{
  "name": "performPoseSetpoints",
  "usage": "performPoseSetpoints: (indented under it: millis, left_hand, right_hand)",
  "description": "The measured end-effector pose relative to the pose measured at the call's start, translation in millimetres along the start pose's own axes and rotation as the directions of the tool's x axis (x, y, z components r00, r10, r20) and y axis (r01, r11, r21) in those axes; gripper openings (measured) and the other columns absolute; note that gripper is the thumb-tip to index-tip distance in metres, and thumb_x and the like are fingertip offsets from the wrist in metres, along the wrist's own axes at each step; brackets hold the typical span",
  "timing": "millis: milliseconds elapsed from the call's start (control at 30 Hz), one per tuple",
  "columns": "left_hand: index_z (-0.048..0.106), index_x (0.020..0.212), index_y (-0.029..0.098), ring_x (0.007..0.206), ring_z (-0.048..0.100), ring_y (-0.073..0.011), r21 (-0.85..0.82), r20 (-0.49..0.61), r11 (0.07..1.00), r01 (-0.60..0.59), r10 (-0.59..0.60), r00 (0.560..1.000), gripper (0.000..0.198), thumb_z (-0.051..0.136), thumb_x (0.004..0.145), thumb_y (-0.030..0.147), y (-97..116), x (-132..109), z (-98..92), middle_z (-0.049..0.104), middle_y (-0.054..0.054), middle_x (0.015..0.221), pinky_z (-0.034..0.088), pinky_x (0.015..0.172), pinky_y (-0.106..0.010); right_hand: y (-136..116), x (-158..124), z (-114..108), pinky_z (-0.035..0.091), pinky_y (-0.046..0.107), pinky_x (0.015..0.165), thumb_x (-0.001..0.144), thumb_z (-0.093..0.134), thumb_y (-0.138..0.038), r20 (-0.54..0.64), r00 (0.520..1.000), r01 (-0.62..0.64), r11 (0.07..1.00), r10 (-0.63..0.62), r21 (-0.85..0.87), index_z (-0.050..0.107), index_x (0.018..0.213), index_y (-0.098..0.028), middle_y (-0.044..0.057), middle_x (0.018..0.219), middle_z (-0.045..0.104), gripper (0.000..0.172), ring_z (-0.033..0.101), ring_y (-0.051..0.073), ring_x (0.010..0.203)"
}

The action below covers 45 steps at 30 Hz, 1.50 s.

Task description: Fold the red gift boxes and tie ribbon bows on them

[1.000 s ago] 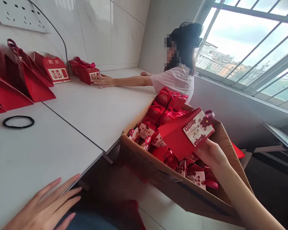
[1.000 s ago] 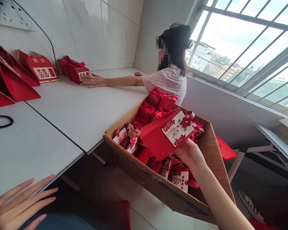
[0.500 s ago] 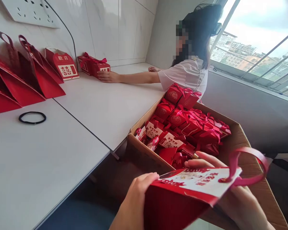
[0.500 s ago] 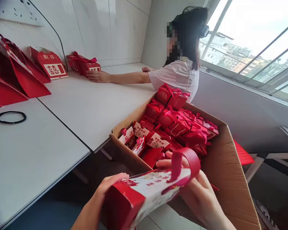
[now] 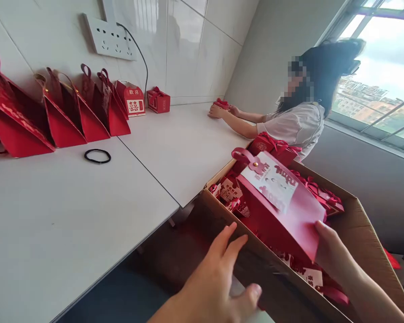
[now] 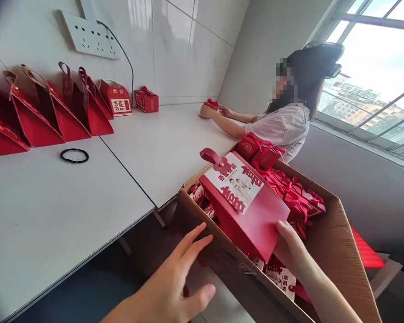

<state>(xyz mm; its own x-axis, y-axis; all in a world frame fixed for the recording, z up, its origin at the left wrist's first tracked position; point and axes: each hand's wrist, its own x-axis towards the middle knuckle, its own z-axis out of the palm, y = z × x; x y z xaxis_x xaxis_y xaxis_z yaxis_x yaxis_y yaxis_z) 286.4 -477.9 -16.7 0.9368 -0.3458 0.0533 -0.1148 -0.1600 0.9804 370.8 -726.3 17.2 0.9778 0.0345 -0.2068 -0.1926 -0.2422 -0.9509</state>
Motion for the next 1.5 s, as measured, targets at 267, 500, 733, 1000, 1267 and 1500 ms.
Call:
performPoseSetpoints:
  millis: [267,500,733,1000,1267,1500]
  left_hand:
    - [0.059,0.111,0.026,0.134,0.041,-0.0232,0.665,-0.344,0.747,0.0,0.306,0.888,0.025,0.043,0.092,0.025,-19,-39,-70.3,0.054,-0.005,0.132,0.048,0.104,-0.044]
    - [0.064,0.1,0.022,0.126,0.049,-0.0291,0.776,-0.478,0.604,0.181,0.377,0.794,0.024,0.044,0.091,0.03,-47,-53,-102.9,0.06,-0.008,0.12,0.056,0.091,-0.045]
    - [0.065,0.097,0.016,0.117,0.055,-0.0311,0.871,-0.415,0.449,0.201,0.45,0.791,0.024,0.044,0.09,0.026,-69,-57,-107.1,0.064,-0.012,0.111,0.056,0.089,-0.047]
    - [0.065,0.098,0.016,0.11,0.059,-0.0282,0.873,-0.416,0.438,0.215,0.438,0.797,0.024,0.044,0.089,0.022,-67,-55,-105.6,0.065,-0.012,0.109,0.053,0.091,-0.046]
    - [0.064,0.099,0.017,0.11,0.059,-0.0292,0.849,-0.441,0.486,0.21,0.431,0.787,0.023,0.044,0.088,0.021,-67,-55,-102.5,0.065,-0.012,0.109,0.05,0.094,-0.049]
    - [0.063,0.101,0.014,0.11,0.058,-0.0298,0.888,-0.397,0.404,0.217,0.442,0.804,0.024,0.043,0.089,0.019,-68,-56,-101.0,0.064,-0.014,0.11,0.051,0.094,-0.049]
  right_hand:
    - [-38,51,9,0.055,0.029,0.063,0.087,0.039,-0.054,0.008,0.98,-0.174,0.885,0.197,-0.432,0.05,0.102,-0.02,0.003,0.069,0.063,0.039,0.063,0.016,0.06]
    - [-91,74,42,0.055,0.032,0.054,0.085,0.037,-0.064,0.005,0.979,-0.098,0.494,0.204,-0.864,0.051,0.064,-0.02,0.009,0.058,0.063,0.051,0.065,0.022,0.058]
    - [-113,101,92,0.056,0.035,0.057,0.087,0.029,-0.069,-0.032,0.954,-0.103,0.225,0.297,-0.969,0.065,0.073,-0.012,0.016,0.059,0.066,0.069,0.069,0.027,0.059]
    - [-73,123,135,0.056,0.033,0.053,0.089,0.033,-0.065,0.075,0.895,0.0,0.169,0.439,-0.986,0.064,0.094,0.0,0.018,0.066,0.068,0.072,0.069,0.026,0.057]
    - [-63,94,120,0.047,0.051,0.094,0.075,0.067,-0.049,0.294,0.945,0.278,0.119,0.145,-0.953,0.036,0.141,-0.013,0.024,0.135,0.047,0.082,0.054,0.039,0.118]
    - [-40,94,111,0.026,0.043,0.114,0.074,0.066,-0.032,0.592,0.8,0.575,0.155,0.096,-0.803,0.029,0.146,-0.015,0.019,0.154,0.02,0.083,0.019,0.031,0.143]
